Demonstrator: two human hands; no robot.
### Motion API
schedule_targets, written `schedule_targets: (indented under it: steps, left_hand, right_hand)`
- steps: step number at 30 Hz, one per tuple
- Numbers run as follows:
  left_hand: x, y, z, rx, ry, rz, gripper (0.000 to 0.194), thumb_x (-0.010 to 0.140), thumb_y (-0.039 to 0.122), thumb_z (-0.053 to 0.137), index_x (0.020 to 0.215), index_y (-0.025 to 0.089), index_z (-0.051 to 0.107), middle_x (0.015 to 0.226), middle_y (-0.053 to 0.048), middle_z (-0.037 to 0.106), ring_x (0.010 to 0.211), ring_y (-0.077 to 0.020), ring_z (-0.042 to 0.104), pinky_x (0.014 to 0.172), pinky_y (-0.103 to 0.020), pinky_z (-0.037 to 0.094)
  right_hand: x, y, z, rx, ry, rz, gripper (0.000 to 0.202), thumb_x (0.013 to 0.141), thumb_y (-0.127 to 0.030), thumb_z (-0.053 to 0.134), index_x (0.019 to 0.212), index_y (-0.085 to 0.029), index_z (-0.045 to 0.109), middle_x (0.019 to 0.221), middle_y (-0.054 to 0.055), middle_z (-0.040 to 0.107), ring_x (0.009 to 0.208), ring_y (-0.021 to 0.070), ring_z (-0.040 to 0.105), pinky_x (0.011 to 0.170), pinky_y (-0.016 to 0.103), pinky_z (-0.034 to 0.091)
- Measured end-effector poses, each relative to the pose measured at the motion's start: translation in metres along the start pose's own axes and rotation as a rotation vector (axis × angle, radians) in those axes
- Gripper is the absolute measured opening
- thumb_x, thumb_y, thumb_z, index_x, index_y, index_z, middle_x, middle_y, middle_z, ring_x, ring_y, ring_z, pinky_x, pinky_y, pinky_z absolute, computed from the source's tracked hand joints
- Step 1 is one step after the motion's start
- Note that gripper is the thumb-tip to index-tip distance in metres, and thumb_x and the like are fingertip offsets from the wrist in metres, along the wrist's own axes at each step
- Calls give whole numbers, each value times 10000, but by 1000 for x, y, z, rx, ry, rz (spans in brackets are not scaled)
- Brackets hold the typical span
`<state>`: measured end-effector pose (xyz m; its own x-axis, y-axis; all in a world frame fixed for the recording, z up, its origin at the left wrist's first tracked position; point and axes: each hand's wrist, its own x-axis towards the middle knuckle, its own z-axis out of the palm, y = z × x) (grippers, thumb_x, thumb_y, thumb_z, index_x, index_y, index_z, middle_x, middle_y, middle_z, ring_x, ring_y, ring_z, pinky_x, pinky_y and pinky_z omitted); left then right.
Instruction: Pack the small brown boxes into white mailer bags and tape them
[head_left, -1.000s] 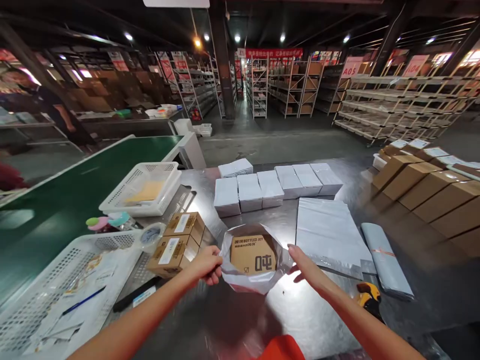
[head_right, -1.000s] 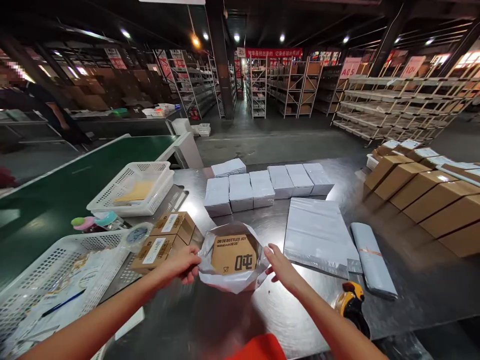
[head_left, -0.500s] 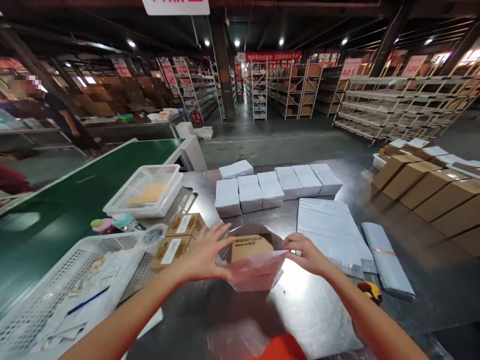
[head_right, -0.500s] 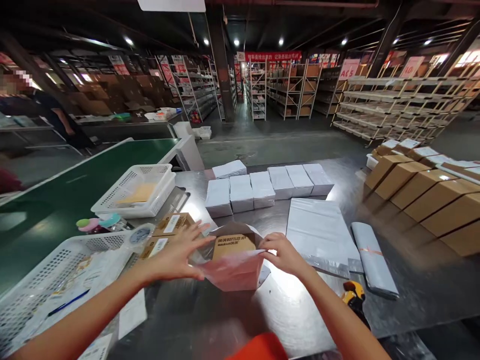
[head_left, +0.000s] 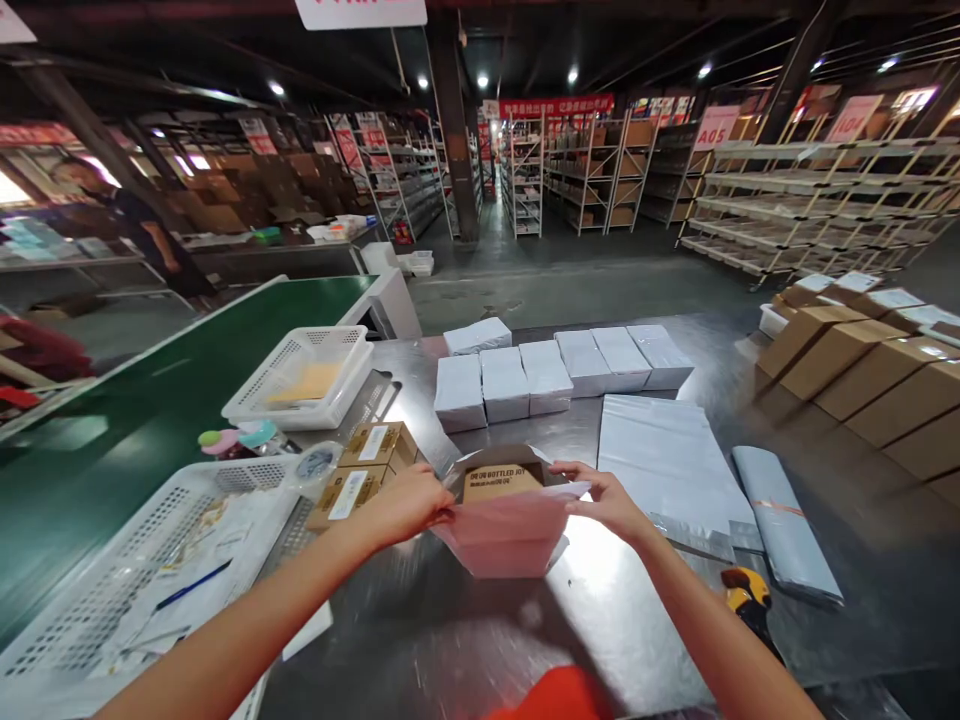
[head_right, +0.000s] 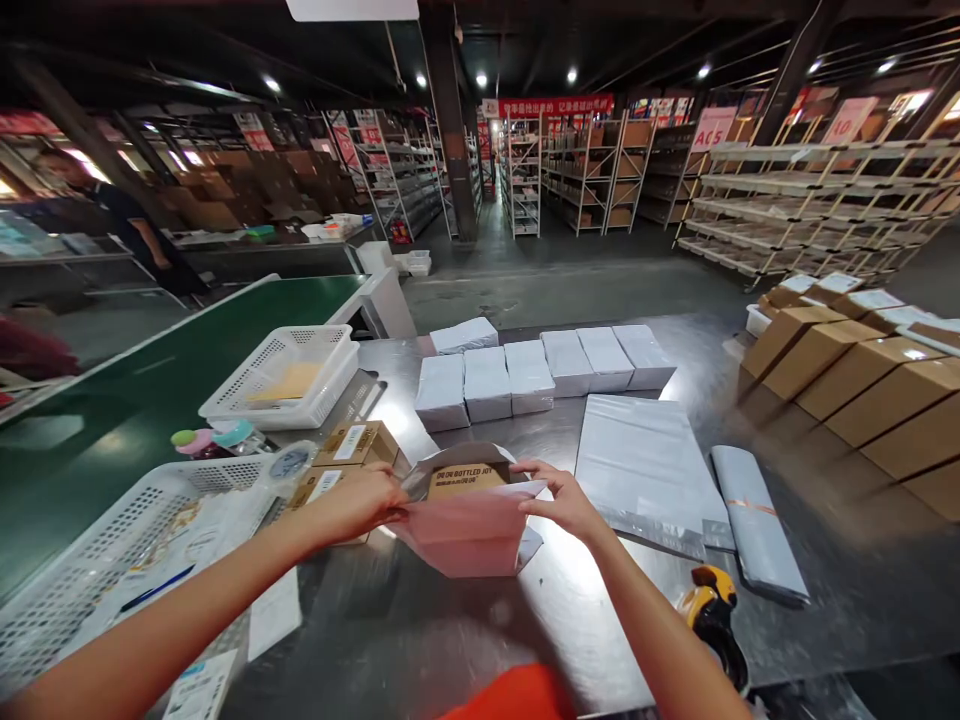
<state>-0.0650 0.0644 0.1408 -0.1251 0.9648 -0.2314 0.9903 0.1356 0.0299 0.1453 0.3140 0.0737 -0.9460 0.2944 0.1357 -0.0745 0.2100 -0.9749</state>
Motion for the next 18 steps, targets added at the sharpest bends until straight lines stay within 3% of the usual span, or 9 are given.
schedule_targets:
  steps: [3, 6, 9, 12, 16, 18]
  left_hand:
    - [-9, 9, 2, 48, 22, 19, 226, 852, 226, 607, 643, 216, 690, 597, -14, 674, 604, -167, 585, 856, -345, 431]
    - [-30, 28, 10, 69, 18, 52, 222, 860, 250, 626, 653, 214, 696, 587, -14, 682, 562, -158, 565, 874, -363, 429]
    - [-55, 52, 22, 54, -35, 62, 256, 883, 333, 618, 668, 217, 696, 590, -23, 693, 561, -174, 567, 765, -347, 436]
    - [-79, 72, 29, 30, -144, 56, 324, 897, 410, 581, 658, 216, 683, 583, -36, 687, 587, -197, 586, 623, -325, 391]
    - [-100, 82, 18, -91, -256, 40, 317, 902, 394, 565, 665, 216, 678, 636, -34, 695, 627, -198, 618, 628, -311, 395]
    - [-97, 80, 6, -230, -232, 6, 314, 914, 413, 551, 704, 220, 683, 707, -29, 705, 706, -200, 643, 640, -288, 417]
  right_hand:
    - [-10, 0, 3, 90, -29, 24, 363, 673, -539, 802, 696, -198, 680, 964, 89, 722, 1050, 294, 646, 912, 431, 488]
    - [-33, -3, 8, 29, -84, -19, 323, 705, -498, 799, 668, -204, 672, 776, 57, 706, 1002, 280, 666, 934, 424, 473]
    - [-57, -9, 15, -6, -132, -57, 307, 746, -487, 776, 674, -210, 667, 739, 41, 692, 925, 244, 670, 888, 384, 481]
    - [-76, -17, 25, -22, -147, -82, 377, 756, -548, 746, 643, -205, 637, 694, 24, 652, 744, 185, 621, 717, 317, 468]
    - [-89, -22, 33, -82, -185, -45, 454, 746, -582, 738, 583, -187, 586, 631, 6, 588, 618, 136, 524, 580, 267, 370]
    - [-91, -22, 35, -79, -194, -17, 466, 743, -591, 736, 589, -183, 574, 636, 5, 577, 616, 132, 512, 576, 263, 358]
